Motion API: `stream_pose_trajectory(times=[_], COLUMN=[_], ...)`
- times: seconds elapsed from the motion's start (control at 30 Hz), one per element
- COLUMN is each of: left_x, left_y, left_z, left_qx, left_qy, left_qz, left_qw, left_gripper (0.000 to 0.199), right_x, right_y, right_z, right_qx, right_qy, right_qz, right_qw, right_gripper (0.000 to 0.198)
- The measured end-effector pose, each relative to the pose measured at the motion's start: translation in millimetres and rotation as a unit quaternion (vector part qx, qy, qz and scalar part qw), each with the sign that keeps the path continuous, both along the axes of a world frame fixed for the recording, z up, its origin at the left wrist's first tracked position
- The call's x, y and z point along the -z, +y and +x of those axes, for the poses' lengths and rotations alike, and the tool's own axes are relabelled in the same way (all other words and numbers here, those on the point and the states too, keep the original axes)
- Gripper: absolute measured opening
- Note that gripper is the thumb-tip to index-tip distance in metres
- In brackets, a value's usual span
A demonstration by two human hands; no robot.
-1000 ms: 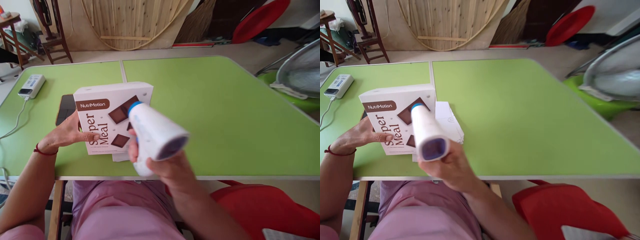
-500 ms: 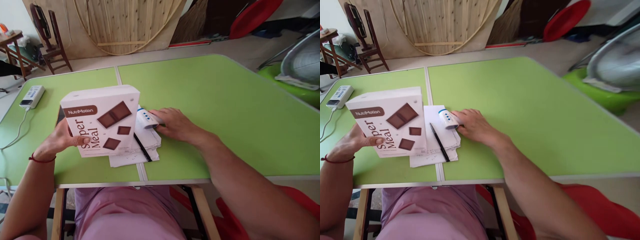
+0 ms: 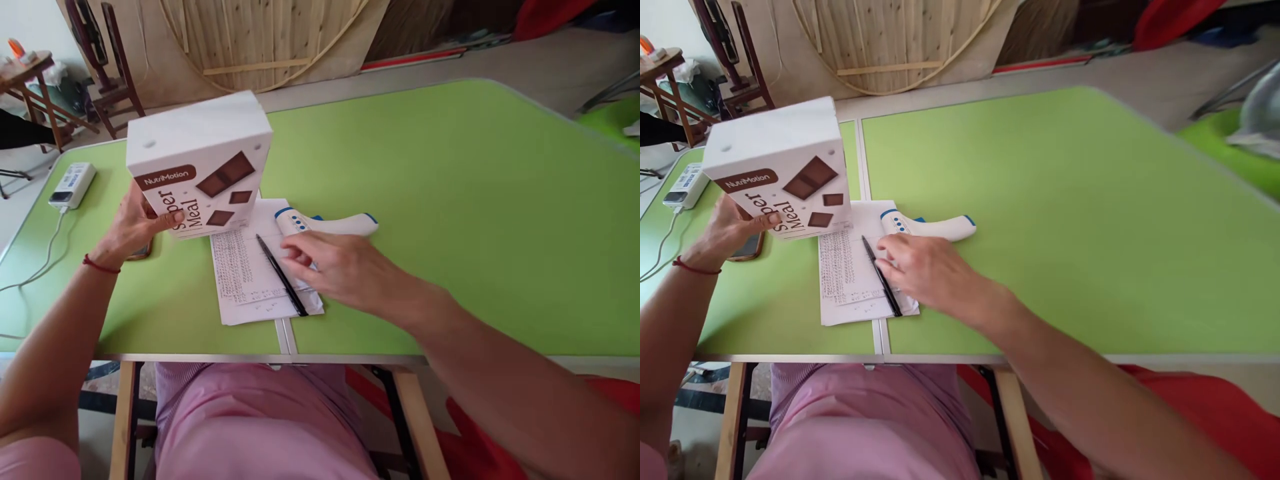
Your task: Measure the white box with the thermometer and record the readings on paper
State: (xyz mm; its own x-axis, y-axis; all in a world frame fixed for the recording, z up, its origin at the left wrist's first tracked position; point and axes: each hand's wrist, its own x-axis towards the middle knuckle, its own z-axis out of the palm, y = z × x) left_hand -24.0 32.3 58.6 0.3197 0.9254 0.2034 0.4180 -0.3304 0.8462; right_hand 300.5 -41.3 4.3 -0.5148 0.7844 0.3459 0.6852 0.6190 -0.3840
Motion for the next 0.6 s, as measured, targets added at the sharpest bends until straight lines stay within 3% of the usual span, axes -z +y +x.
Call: stream_pose_trajectory(times=[0.13,0.23,0.3,0.4,0.47,0.53,0.6], left_x=[15.6,15.4,11.8,8.2,7.4,6.5,5.2], left_y=[3,-7,-16,-33,-44,-55,-64], left_z=[-2,-8,-12,-13,-6,8,24], left_qx=[0.021,0.001,-0.03,-0.086,-0.045,0.053,0.161], left_qy=[0.038,0.13,0.24,0.39,0.472,0.519,0.518], left_qz=[-0.007,0.011,0.045,0.114,0.107,0.078,0.06], left_qw=[0.999,0.991,0.969,0.91,0.874,0.849,0.838], left_gripper=[0.079,0.086,0.09,0.061,0.046,0.037,0.028], right_x=[11,18,18,14,12,13,15], right_y=[-5,-6,-8,-12,-16,-20,-23], right_z=[-27,-27,-20,-11,-10,-15,-23], right_qx=[0.066,0.081,0.06,0.002,-0.026,-0.034,-0.014], right_qy=[-0.097,-0.071,-0.004,0.128,0.211,0.296,0.385], right_qz=[0.004,-0.009,-0.032,-0.089,-0.136,-0.165,-0.161], right_qw=[0.993,0.994,0.998,0.988,0.968,0.94,0.909], right_gripper=[0.018,0.03,0.035,0.035,0.037,0.039,0.028])
